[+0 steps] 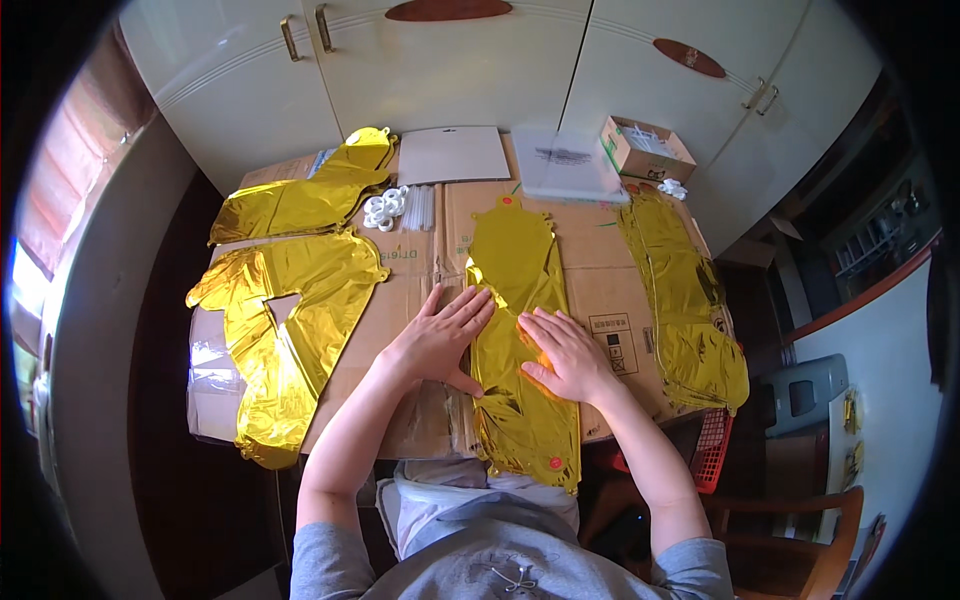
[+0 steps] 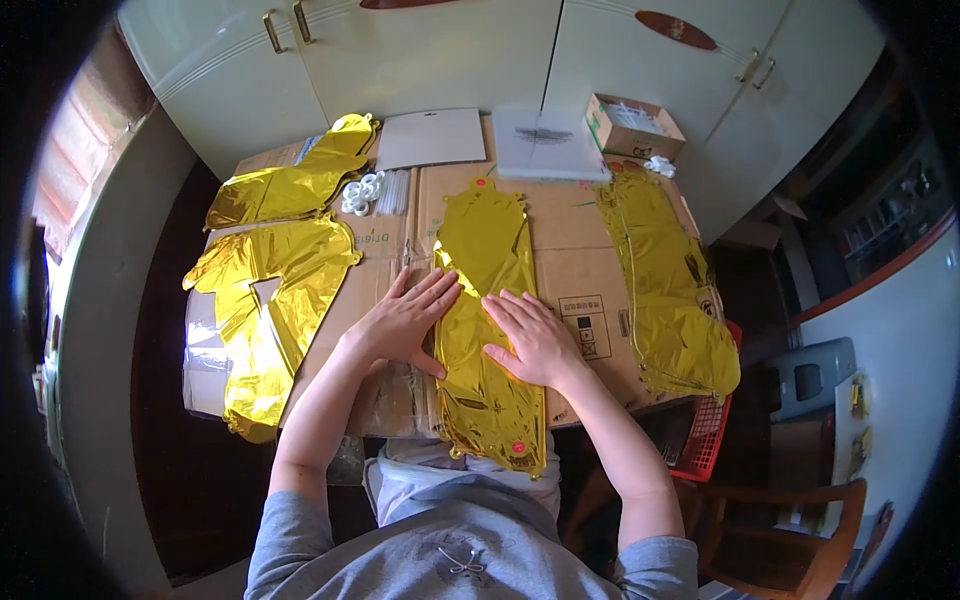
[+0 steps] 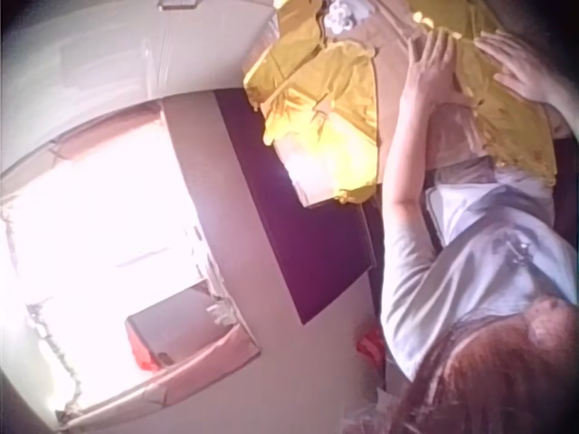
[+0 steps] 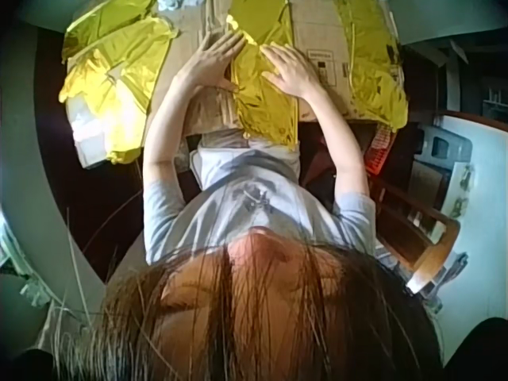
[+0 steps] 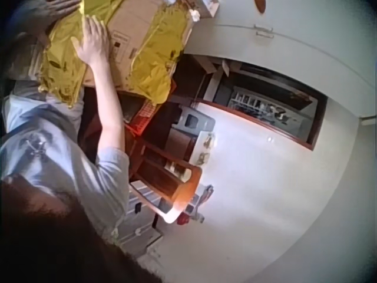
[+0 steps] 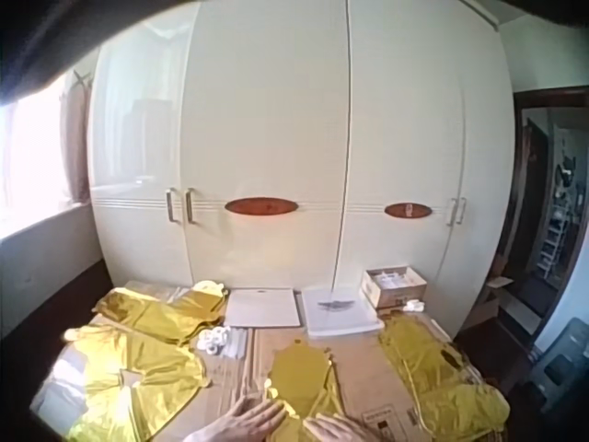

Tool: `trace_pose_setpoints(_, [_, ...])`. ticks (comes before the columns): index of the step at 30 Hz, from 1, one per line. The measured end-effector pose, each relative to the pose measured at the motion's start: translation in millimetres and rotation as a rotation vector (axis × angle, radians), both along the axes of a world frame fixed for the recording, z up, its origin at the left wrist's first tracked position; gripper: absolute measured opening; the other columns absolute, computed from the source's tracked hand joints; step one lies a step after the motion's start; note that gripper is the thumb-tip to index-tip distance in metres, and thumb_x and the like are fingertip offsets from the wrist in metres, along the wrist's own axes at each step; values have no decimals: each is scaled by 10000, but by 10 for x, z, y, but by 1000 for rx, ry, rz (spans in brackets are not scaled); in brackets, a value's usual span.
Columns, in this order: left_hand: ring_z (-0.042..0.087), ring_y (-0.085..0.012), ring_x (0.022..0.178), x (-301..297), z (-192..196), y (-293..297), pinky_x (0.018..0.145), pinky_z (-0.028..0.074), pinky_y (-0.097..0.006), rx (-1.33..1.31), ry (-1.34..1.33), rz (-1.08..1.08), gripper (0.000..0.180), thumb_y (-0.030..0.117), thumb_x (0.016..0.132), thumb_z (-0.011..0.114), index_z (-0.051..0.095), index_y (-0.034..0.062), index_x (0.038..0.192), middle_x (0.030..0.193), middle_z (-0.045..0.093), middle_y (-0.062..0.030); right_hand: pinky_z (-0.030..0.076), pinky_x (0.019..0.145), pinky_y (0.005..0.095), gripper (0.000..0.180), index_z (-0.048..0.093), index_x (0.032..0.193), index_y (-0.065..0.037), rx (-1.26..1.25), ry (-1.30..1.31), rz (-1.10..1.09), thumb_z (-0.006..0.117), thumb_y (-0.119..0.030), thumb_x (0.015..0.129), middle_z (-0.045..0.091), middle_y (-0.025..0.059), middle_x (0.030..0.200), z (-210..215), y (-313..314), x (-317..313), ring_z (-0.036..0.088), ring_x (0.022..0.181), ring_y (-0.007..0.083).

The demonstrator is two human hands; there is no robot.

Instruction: Folding and smoothing gold foil sheets over cardboard templates.

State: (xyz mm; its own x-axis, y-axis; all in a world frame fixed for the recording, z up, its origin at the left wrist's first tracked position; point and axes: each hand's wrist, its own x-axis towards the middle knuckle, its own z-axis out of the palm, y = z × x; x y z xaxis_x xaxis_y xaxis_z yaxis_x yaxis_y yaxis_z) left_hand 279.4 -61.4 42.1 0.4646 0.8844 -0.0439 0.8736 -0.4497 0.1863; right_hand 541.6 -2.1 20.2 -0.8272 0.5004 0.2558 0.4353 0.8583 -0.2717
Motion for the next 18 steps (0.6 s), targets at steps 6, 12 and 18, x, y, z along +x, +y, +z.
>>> trace_pose_setpoints(6, [103,-285,1487,30,86,-23,1173,85,-578,-80,52,15,1389,693,490,777,140,25,1528,1601,139,-136,281,1143,441,672,379,1438,-58,16,-17,0,546,-462,927,440,121,1456,7,-8,3,397,1361,289])
trace_pose_setpoints(12, [119,-286,1485,18,70,-51,1168,97,-590,-60,78,26,1397,700,477,778,152,20,1525,1601,146,-134,270,1149,456,657,403,1433,-91,32,-32,20,548,-479,922,449,125,1446,66,-32,-18,379,1372,289])
trace_pose_setpoints(18, [80,-307,1488,27,103,-42,1165,100,-597,-98,97,34,1452,714,448,782,113,8,1526,1602,113,-152,254,1154,487,603,479,1391,-118,141,-45,144,561,-480,914,455,111,1440,158,-148,-58,372,1380,266])
